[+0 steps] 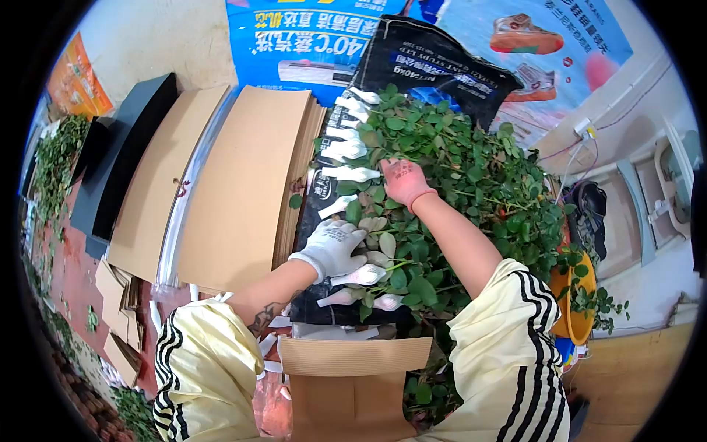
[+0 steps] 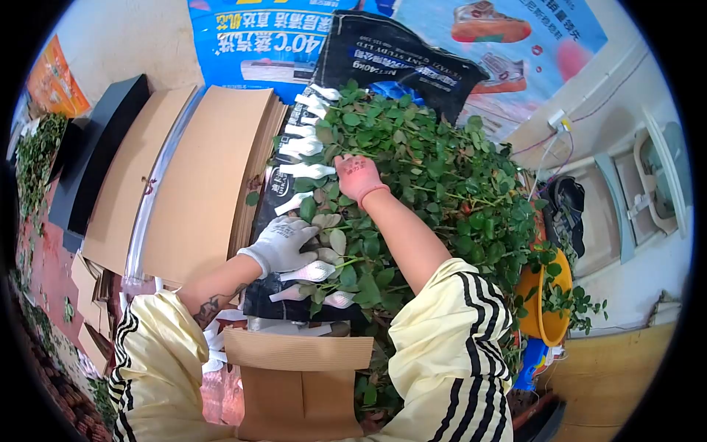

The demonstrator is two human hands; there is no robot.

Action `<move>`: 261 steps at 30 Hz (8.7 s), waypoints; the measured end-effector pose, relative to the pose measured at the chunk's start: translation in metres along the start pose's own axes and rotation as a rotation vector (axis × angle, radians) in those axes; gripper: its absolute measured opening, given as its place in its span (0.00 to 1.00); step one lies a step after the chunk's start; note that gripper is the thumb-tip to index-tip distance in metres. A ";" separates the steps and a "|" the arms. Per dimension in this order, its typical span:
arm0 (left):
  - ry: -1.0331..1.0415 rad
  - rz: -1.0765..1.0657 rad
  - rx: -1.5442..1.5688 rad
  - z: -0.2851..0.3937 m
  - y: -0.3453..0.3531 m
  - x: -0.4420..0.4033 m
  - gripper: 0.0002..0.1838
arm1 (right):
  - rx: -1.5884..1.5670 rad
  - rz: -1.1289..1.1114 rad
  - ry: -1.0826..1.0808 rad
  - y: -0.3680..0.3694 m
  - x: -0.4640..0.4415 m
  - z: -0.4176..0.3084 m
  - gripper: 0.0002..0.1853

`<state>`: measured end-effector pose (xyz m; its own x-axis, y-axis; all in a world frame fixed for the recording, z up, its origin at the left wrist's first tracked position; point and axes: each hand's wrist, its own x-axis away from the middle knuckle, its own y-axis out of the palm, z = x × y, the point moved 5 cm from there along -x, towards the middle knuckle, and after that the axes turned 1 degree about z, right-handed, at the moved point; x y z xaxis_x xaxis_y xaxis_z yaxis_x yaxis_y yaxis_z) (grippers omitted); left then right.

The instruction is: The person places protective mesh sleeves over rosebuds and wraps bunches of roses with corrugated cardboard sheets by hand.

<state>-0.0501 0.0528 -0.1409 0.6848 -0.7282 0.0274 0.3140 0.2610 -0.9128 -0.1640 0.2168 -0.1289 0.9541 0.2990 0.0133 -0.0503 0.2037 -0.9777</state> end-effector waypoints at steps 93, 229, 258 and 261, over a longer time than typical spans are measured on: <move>0.686 0.911 0.314 0.195 -0.262 0.139 0.53 | -1.614 0.737 -0.429 -0.361 0.366 0.050 0.20; 0.574 0.845 0.423 0.245 -0.210 0.209 0.34 | -2.654 0.504 -0.356 -0.240 0.338 -0.114 0.28; 0.542 0.926 0.451 0.224 -0.206 0.210 0.39 | -2.255 0.430 -0.701 -0.218 0.299 -0.133 0.35; 0.581 0.935 0.487 0.226 -0.203 0.212 0.37 | -2.167 0.397 -0.426 -0.230 0.306 -0.135 0.36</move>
<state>0.1799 -0.0117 0.1419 0.4209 -0.2736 -0.8649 0.1552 0.9611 -0.2285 0.1792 0.1353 0.0720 0.8661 0.2352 -0.4411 0.4192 -0.8224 0.3846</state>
